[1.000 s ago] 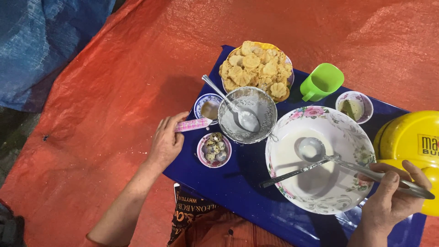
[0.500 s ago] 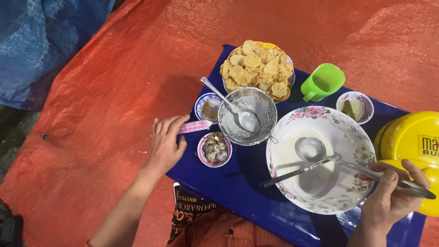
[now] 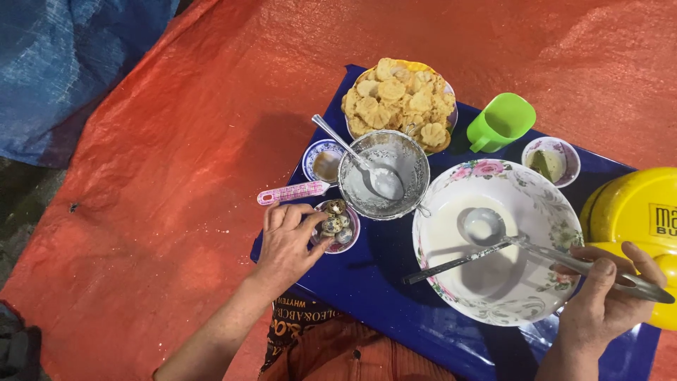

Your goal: Cracking quail eggs and stirring a liquid mixture on a small table

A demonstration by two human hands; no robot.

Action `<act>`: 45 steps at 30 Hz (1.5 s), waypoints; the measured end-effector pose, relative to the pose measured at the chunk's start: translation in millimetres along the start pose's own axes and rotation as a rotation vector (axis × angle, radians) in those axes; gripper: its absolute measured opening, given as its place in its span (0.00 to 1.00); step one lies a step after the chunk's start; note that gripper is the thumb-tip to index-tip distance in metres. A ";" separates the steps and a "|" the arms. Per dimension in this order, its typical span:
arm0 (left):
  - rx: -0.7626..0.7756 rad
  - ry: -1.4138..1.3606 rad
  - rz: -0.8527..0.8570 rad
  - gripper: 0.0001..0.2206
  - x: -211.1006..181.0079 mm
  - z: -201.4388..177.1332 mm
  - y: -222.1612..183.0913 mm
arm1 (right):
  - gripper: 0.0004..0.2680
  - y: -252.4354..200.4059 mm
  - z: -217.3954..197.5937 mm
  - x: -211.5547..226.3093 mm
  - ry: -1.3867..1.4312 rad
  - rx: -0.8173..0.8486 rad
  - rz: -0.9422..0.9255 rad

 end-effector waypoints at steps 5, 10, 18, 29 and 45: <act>0.026 0.000 -0.010 0.19 -0.1 7.5 3.0 | 0.08 0.1 0.4 3.7 -0.010 -0.002 -0.012; 0.039 -0.015 -0.036 0.17 2.0 11.0 4.7 | 0.08 0.1 1.0 6.7 -0.011 -0.008 0.010; -0.007 -0.029 0.005 0.16 5.4 13.2 2.0 | 0.09 -1.4 -0.8 1.3 -0.011 0.005 -0.002; -0.238 -0.267 0.101 0.14 -5.4 -5.9 -11.1 | 0.08 -1.0 1.5 6.5 -0.026 0.006 -0.024; -0.310 -0.444 0.148 0.15 -32.2 -12.6 -1.3 | 0.08 -0.9 0.7 8.4 -0.045 0.003 -0.036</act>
Point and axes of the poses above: each hand's wrist, its own y-axis towards the middle knuckle, its own z-axis out of the palm, x = y × z, the point moved 3 cm from there along y, towards the middle knuckle, and after that the axes turned 11 degrees about -y, right-handed, at the moved point
